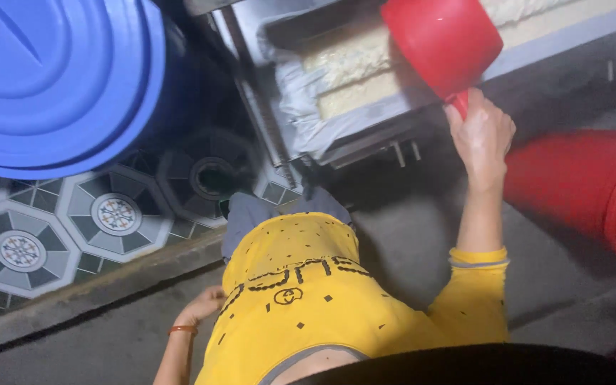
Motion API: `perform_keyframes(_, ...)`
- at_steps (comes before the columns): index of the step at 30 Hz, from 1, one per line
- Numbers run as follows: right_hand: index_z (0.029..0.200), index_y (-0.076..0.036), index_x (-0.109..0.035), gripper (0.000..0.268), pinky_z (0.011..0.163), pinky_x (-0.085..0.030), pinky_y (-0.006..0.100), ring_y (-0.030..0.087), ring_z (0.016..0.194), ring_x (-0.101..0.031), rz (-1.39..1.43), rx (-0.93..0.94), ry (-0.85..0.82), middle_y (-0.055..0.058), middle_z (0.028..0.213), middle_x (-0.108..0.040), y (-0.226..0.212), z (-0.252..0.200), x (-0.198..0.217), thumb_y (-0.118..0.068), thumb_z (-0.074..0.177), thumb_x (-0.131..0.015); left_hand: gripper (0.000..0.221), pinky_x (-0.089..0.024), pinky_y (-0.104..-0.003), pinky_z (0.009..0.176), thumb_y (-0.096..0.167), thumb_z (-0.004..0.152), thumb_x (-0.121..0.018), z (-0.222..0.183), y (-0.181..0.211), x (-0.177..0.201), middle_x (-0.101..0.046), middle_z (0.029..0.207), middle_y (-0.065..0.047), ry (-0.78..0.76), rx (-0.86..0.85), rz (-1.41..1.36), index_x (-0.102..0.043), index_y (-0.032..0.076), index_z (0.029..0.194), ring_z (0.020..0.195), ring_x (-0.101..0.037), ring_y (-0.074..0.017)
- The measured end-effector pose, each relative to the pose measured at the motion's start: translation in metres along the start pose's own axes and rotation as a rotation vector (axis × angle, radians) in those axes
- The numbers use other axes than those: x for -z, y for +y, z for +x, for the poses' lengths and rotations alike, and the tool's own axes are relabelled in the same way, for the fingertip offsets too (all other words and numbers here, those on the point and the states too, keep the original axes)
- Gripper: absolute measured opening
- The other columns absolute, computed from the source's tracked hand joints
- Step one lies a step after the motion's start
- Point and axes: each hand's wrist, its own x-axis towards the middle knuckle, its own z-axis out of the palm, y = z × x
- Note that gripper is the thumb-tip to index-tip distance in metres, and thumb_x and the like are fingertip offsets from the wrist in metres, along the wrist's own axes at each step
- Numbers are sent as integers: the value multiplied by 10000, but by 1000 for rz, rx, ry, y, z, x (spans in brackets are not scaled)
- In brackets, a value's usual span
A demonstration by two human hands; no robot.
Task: Transferring a mixture from a large container into a processing machine using a hand scoop
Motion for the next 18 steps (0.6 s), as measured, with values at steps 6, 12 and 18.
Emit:
perform_keyframes(6,1172,-140,-704,365,571,-510,565,470,730,-717,-225,161,-67,174,832,-746,-83,-27,25,-483,1052,-733,317,-542,-523,865,330,1021,-506,-11,-58,203,-742,1064,-240,931,121,508,-684,81,1103,1010,-698,-458)
perform_keyframes(12,1150,-235,-739,380,579,-539,472,371,785,-756,-420,140,-89,104,862,-770,-107,-85,43,-604,1062,-717,535,-340,-611,1125,-3,926,-751,-104,102,262,-423,1479,-310,1594,-811,802,-540,-44,1415,1368,-414,-505)
perform_keyframes(18,1065,-106,-705,334,654,-460,591,554,773,-644,21,-132,134,237,867,-730,-97,-110,7,-425,1097,-800,1002,-116,-724,1171,348,819,-883,-58,146,334,-267,1663,-276,1380,-700,1172,-377,-73,1576,1511,-172,-507)
